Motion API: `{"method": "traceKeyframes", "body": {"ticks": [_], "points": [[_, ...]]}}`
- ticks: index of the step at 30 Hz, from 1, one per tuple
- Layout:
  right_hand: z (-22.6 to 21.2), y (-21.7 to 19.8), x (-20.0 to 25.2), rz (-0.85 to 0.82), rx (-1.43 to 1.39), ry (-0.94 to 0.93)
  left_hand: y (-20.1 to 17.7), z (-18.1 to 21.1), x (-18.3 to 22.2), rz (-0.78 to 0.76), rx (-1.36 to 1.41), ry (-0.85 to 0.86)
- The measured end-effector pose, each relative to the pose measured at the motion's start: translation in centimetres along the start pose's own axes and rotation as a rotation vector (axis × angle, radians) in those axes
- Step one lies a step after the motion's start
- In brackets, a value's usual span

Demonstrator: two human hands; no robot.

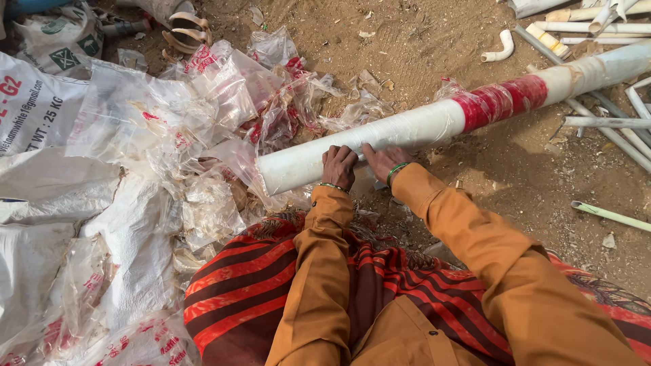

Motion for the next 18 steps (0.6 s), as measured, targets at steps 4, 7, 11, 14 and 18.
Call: {"method": "traceKeyframes", "body": {"ticks": [4, 7, 11, 14, 18], "points": [[4.3, 4.3, 5.2, -0.078, 0.331, -0.039, 0.3, 0.4, 0.7, -0.031, -0.045, 0.023], [6.9, 1.2, 5.4, 0.001, 0.106, 0.093, 0.5, 0.2, -0.9, -0.016, -0.066, 0.042], [1.7, -1.0, 1.6, 0.054, -0.037, 0.073, 0.8, 0.0, 0.2, -0.053, -0.073, 0.029], [-0.6, -0.7, 1.3, 0.097, -0.007, -0.013, 1.2, -0.2, -0.2, -0.081, -0.082, 0.023], [3.0, 3.3, 5.7, -0.024, -0.036, 0.049, 1.1, -0.1, 1.1, -0.064, -0.056, 0.022]]}}
Point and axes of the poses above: each hand's wrist, its own x-axis away from the middle knuckle, its own y-axis out of the palm, z = x × y, the point moved 10 cm from there along -x, towards the middle knuckle, and after that the axes turned 4 degrees about -z, right-handed, at the moved point
